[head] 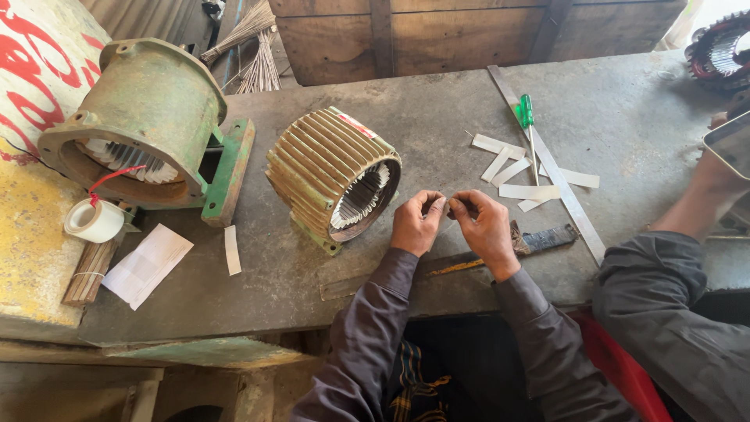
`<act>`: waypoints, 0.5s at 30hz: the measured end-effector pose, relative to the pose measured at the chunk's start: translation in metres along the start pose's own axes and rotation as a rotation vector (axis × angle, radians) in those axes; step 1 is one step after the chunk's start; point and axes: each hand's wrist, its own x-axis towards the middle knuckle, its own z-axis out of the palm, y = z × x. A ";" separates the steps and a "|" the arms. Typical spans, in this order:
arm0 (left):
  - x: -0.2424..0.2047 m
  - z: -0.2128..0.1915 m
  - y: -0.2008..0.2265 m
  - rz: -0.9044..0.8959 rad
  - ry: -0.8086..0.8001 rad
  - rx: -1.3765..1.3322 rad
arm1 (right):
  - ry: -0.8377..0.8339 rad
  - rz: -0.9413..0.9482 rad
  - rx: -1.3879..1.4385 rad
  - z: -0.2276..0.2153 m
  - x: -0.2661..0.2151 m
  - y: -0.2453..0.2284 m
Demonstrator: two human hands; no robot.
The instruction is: The person sits at a workbench and repeatedly folds small white paper strips by hand. They place the folded strips into the slots of a cylindrical motor stator core. A second person is visible to the right, working on a separate motor component.
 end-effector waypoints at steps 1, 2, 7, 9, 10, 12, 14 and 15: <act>0.000 -0.001 -0.002 -0.004 -0.003 0.008 | 0.006 -0.023 -0.020 0.000 0.000 -0.002; 0.000 -0.001 -0.003 0.012 -0.009 -0.025 | 0.012 -0.046 -0.040 0.000 -0.001 -0.004; 0.003 -0.003 -0.010 -0.004 -0.066 -0.144 | 0.067 -0.113 -0.124 -0.001 -0.002 -0.010; 0.003 -0.002 -0.010 0.015 -0.050 -0.110 | 0.102 -0.107 -0.160 0.001 -0.002 -0.008; 0.003 -0.003 -0.009 0.024 -0.041 -0.093 | 0.104 -0.067 -0.133 0.001 -0.001 -0.006; 0.002 -0.002 -0.007 0.036 -0.028 -0.085 | 0.100 0.020 -0.076 0.001 -0.002 0.001; 0.000 -0.003 -0.004 0.038 -0.020 -0.070 | 0.071 0.083 -0.014 0.000 0.000 0.006; 0.000 -0.003 -0.002 0.033 -0.020 -0.061 | 0.060 0.113 0.015 -0.001 0.001 0.008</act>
